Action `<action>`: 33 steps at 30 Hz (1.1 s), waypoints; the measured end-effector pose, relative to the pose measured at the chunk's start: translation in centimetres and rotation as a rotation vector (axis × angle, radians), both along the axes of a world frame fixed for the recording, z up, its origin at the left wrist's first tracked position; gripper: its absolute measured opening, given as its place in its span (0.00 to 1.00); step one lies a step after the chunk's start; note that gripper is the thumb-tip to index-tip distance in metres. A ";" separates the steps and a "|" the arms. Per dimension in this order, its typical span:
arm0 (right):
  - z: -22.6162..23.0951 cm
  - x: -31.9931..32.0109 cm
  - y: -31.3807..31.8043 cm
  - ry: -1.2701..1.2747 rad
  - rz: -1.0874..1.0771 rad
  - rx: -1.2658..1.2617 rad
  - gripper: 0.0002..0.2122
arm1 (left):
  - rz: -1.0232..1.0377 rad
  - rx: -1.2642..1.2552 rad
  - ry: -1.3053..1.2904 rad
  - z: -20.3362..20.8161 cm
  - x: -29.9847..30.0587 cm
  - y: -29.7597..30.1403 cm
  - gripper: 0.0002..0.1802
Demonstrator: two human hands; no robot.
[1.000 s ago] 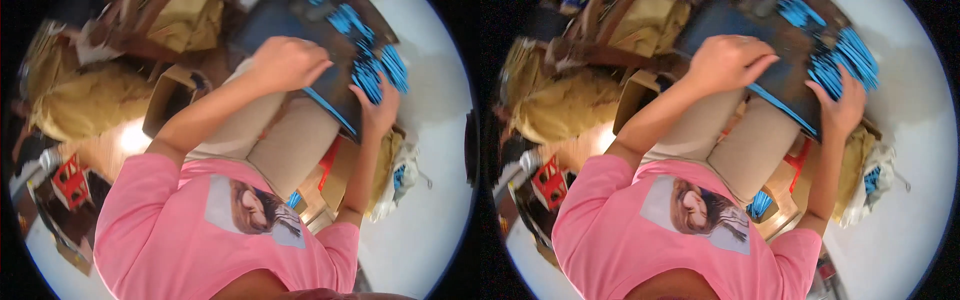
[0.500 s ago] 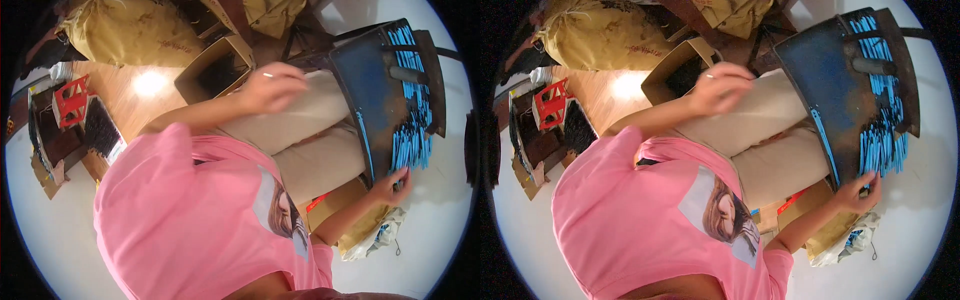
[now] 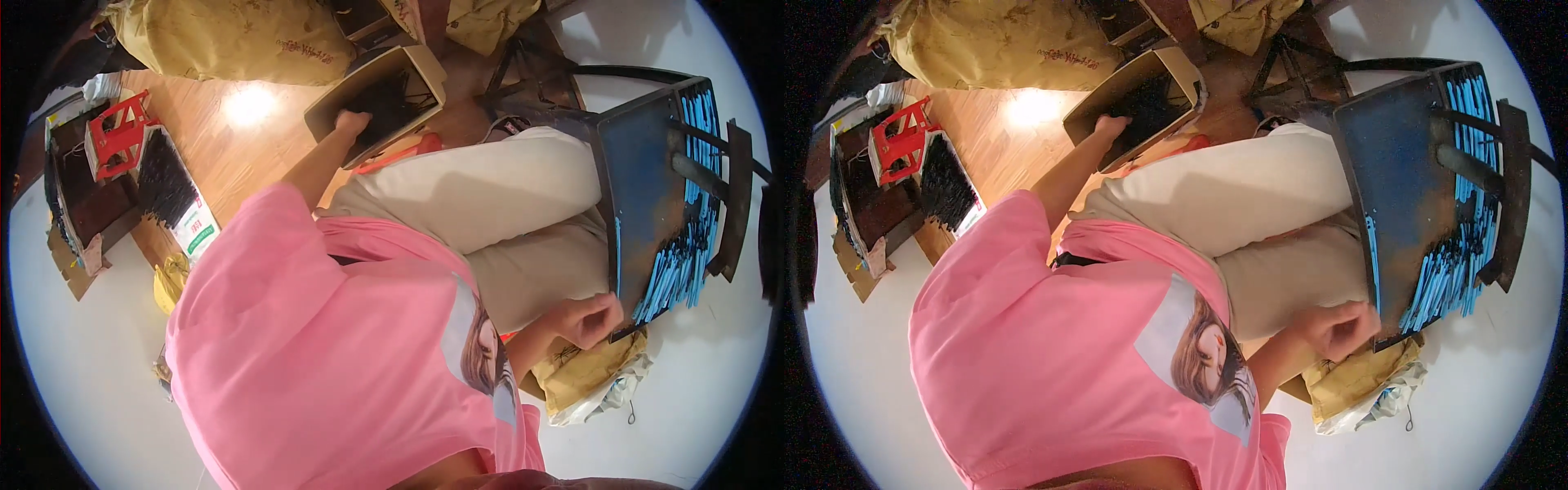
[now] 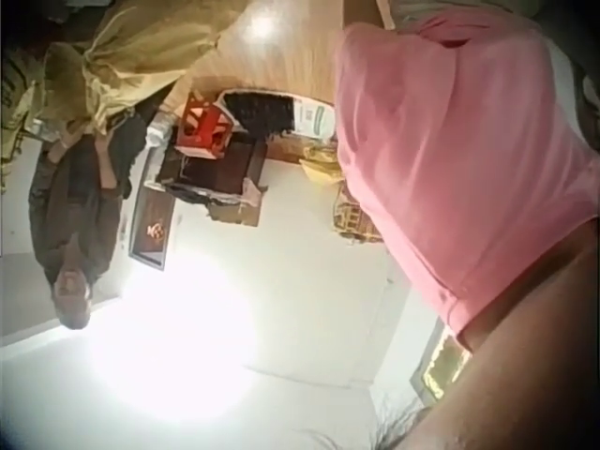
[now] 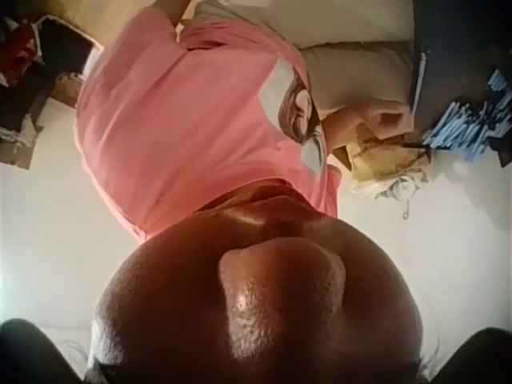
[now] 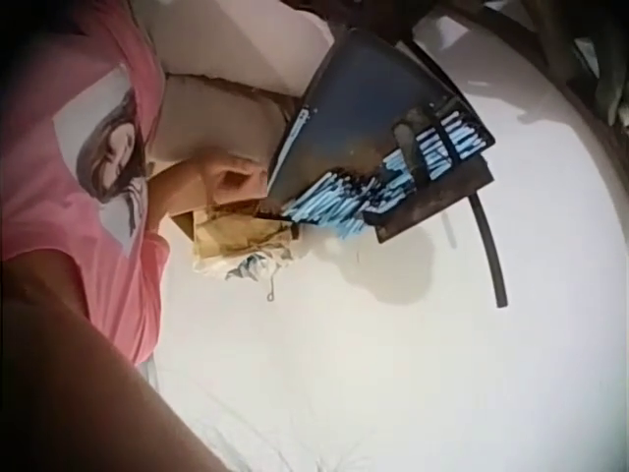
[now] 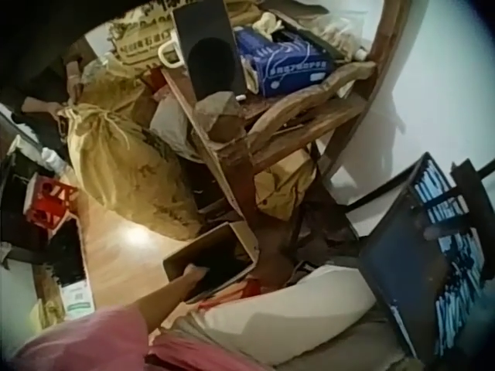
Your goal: Manually attaching zipper pulls to precut blue zipper tape strips.
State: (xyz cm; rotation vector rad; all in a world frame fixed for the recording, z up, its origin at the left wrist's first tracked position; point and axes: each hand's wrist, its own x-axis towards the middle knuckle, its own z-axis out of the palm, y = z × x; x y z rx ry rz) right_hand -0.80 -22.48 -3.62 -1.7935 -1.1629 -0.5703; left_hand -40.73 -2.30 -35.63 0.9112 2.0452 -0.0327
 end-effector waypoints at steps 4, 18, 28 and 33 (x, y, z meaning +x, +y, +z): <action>-0.9 -2.1 -0.2 0.085 0.073 -0.102 0.05 | 0.105 -0.099 0.115 -2.3 1.6 0.6 0.43; -2.8 -2.8 -0.2 0.273 -0.063 -0.048 0.05 | 0.290 -0.255 0.233 -2.7 4.7 2.7 0.59; -3.6 -2.4 -0.3 0.352 -0.092 -0.036 0.05 | 0.321 -0.210 0.242 -2.8 4.1 3.1 0.50; -3.8 -2.5 -0.4 0.339 -0.140 -0.051 0.05 | 0.294 -0.162 0.182 -0.5 5.0 2.6 0.37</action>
